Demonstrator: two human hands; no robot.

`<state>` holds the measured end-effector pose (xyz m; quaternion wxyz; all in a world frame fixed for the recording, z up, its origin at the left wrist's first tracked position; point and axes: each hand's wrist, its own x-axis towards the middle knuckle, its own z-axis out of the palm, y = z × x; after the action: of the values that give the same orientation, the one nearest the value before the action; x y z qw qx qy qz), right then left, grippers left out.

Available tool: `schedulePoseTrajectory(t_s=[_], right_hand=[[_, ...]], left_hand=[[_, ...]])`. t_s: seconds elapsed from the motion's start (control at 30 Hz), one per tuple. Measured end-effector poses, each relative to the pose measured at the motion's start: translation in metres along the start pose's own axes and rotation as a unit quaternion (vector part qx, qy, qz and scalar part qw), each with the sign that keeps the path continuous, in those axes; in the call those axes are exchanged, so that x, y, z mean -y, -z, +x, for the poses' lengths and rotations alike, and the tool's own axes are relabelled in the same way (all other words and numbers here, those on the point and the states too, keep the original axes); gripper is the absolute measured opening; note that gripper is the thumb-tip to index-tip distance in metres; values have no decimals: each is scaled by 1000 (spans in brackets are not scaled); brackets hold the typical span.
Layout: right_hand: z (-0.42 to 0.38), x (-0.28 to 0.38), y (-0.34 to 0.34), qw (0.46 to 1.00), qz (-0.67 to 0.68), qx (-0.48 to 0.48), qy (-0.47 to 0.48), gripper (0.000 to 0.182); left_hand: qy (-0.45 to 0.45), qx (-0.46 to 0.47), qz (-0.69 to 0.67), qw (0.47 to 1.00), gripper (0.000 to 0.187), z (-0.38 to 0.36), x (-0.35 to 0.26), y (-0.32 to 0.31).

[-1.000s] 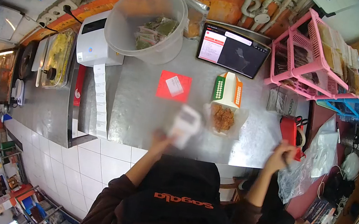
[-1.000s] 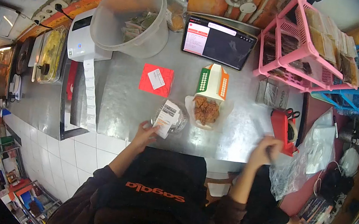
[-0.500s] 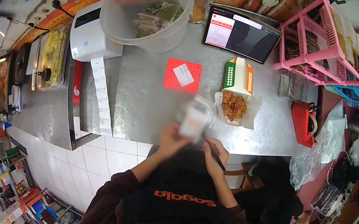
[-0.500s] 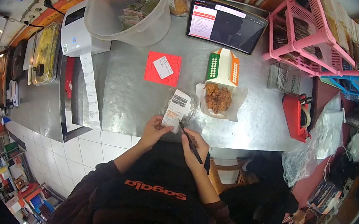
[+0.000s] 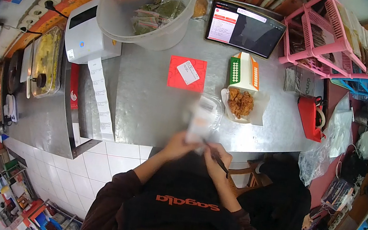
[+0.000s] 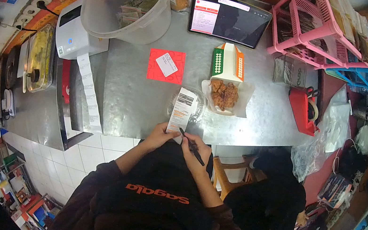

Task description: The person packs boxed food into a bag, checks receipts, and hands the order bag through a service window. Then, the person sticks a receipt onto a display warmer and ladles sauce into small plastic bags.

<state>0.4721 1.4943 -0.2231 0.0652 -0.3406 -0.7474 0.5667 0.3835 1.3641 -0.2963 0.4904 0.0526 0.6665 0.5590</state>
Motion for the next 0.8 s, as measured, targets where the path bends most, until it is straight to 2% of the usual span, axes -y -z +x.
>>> schedulePoseTrajectory(t_s=[0.17, 0.37, 0.43, 0.53, 0.63, 0.8], right_hand=[[-2, -5, -5, 1000, 17, -17, 14, 12], [1, -2, -10, 1000, -3, 2, 8, 13], [2, -1, -12, 1000, 0, 2, 20, 14], [4, -4, -16, 1000, -8, 21, -10, 14], [5, -3, -19, 999, 18, 13, 28, 13], [6, 1, -19, 998, 31, 21, 40, 12]], left_hand=[[-11, 8, 31, 999, 24, 9, 13, -4], [-32, -3, -20, 999, 30, 6, 12, 1], [-24, 9, 52, 998, 23, 4, 6, 3], [-32, 5, 51, 998, 25, 2, 3, 3], [-79, -10, 34, 996, 32, 7, 17, 5], [-72, -15, 29, 997, 33, 6, 16, 5]])
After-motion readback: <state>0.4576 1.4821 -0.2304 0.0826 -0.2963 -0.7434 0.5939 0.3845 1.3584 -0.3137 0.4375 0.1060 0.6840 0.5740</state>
